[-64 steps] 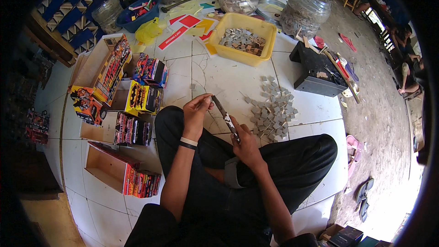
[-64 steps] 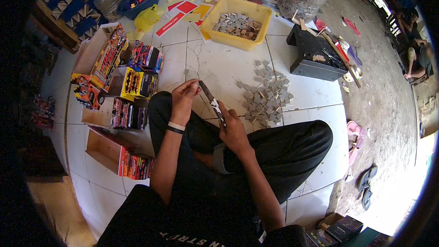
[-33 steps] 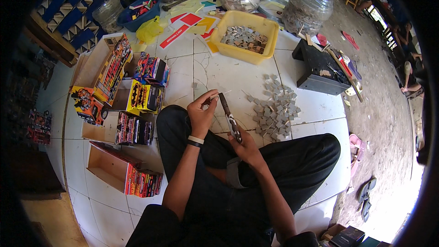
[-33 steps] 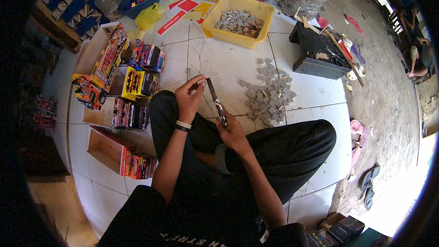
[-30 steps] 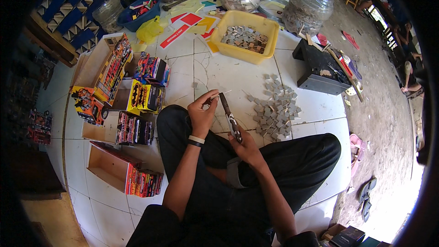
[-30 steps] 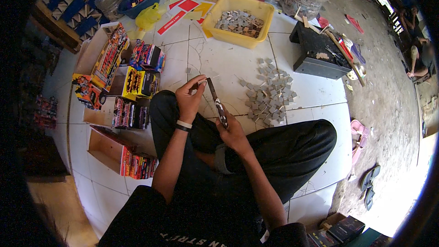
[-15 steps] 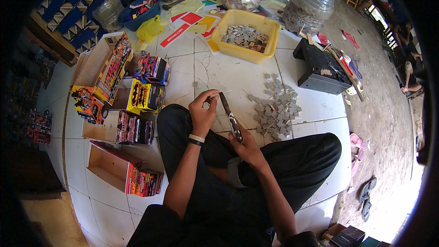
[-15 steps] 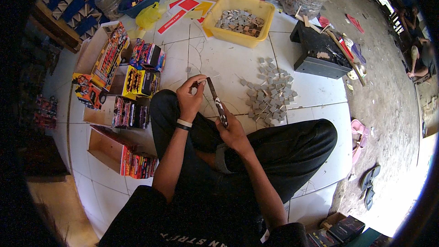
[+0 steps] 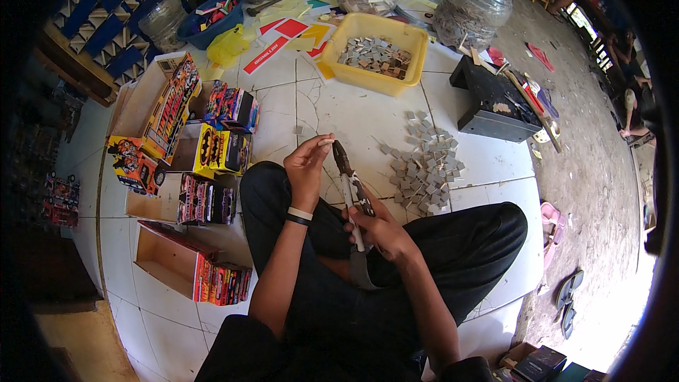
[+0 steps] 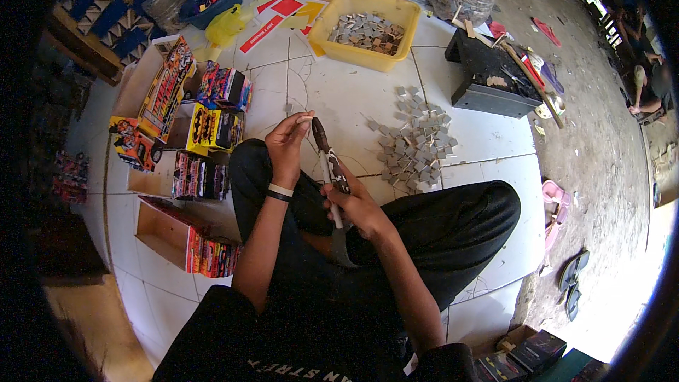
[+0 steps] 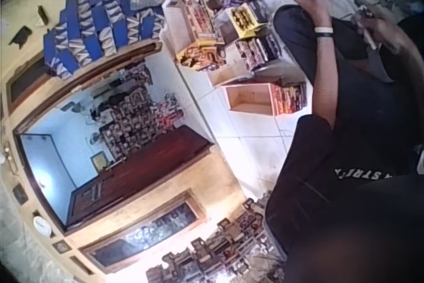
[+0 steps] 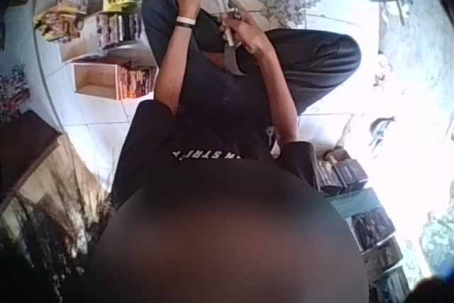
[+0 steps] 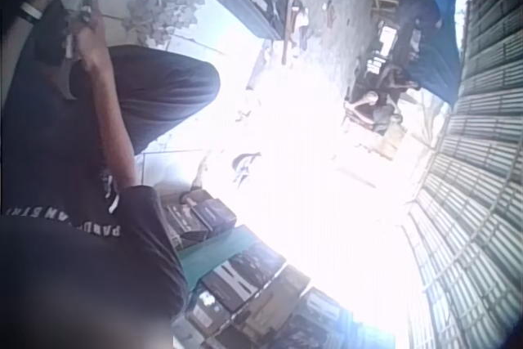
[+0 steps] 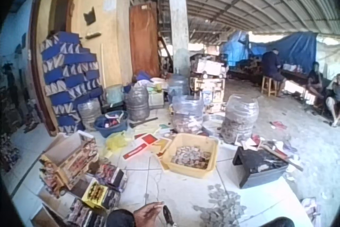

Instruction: The person sits on the floor and pours small metal pieces from a yellow container onto the tiled floor. They then use pliers to pick up individual pieces, trim their edges, and place them back on the floor in a pile.

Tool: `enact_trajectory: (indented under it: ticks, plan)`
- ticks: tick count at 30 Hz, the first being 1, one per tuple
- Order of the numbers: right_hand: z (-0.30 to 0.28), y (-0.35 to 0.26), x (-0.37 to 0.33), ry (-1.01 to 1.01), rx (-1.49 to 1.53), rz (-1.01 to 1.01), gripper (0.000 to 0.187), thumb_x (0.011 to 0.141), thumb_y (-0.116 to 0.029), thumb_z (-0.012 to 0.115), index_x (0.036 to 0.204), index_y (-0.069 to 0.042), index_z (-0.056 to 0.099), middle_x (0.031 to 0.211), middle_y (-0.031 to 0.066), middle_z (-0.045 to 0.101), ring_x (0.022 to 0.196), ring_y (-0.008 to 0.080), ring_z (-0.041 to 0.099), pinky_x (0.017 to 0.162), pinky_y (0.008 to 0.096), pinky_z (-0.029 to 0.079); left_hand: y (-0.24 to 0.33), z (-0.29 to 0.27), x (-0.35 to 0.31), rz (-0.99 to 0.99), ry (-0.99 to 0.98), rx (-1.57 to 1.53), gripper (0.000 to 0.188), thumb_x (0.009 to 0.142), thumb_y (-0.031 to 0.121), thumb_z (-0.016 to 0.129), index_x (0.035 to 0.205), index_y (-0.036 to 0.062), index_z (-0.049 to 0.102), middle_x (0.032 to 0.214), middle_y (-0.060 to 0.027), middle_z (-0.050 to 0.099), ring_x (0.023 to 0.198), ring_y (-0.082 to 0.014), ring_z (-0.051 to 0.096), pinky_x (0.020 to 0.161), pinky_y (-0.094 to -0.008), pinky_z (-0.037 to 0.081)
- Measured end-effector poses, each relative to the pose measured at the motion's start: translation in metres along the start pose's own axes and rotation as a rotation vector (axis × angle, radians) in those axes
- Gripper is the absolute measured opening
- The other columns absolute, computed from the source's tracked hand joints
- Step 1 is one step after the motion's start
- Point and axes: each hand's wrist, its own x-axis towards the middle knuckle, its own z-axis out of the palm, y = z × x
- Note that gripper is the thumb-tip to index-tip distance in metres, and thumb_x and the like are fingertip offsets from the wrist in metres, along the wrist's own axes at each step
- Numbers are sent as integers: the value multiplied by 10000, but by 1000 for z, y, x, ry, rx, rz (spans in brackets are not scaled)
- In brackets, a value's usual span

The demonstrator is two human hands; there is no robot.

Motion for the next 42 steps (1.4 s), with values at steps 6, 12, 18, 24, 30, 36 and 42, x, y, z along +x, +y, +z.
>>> enact_trajectory:
  ticks: [6, 12, 18, 24, 30, 36, 42]
  plan:
    - [24, 23, 10, 431, -1190, -423, 863, 898, 34, 597, 1642, -148, 200, 1045, 251, 579, 832, 422, 659, 710, 501, 558, 1, 2, -7, 50, 86, 159, 165, 950, 1, 707, 1095, -68, 744, 1032, -96, 772, 929, -118, 700, 862, -254, 561]
    - [24, 27, 10, 401, -1088, -432, 852, 898, 51, 579, 1636, -140, 199, 1022, 309, 554, 851, 521, 629, 740, 563, 534, 3, 1, -7, 109, 78, 254, 162, 959, 11, 696, 1088, -72, 747, 1007, -89, 776, 895, -92, 685, 838, -235, 549]
    - [4, 16, 11, 380, -964, -496, 789, 938, 24, 597, 1622, -204, 278, 1062, 278, 569, 922, 487, 620, 802, 545, 507, 1, -1, 0, 14, 46, 226, 233, 974, 49, 694, 1172, -71, 719, 1033, -101, 760, 930, -138, 716, 860, -271, 577]
    - [-14, 8, 9, 402, -939, -519, 772, 936, 43, 599, 1610, -212, 321, 1074, 270, 577, 959, 472, 615, 831, 516, 500, -1, -13, 6, -188, 90, 40, 276, 988, 66, 684, 1238, -52, 697, 993, -68, 726, 904, -152, 718, 879, -318, 618]
    - [-17, 11, 10, 332, -879, -495, 775, 929, 54, 596, 1607, -200, 319, 1082, 296, 614, 1001, 472, 631, 851, 499, 505, 1, -18, 7, -200, 107, -20, 335, 977, 118, 720, 1250, -69, 674, 1031, -124, 741, 941, -211, 736, 916, -375, 610]
    - [-10, 21, 13, 282, -827, -476, 675, 949, 26, 604, 1571, -106, 377, 1287, 298, 618, 1228, 443, 601, 1012, 431, 475, 0, -14, 5, -214, 88, -82, 313, 964, 93, 726, 1202, -103, 668, 1036, -148, 737, 938, -224, 738, 907, -377, 618]
    - [-1, 21, 12, 267, -833, -451, 668, 949, 38, 592, 1569, -79, 370, 1295, 304, 606, 1243, 454, 580, 1034, 443, 459, -1, -7, -1, -175, 73, -35, 295, 957, 81, 734, 1188, -95, 685, 1027, -128, 733, 929, -193, 723, 871, -347, 627]
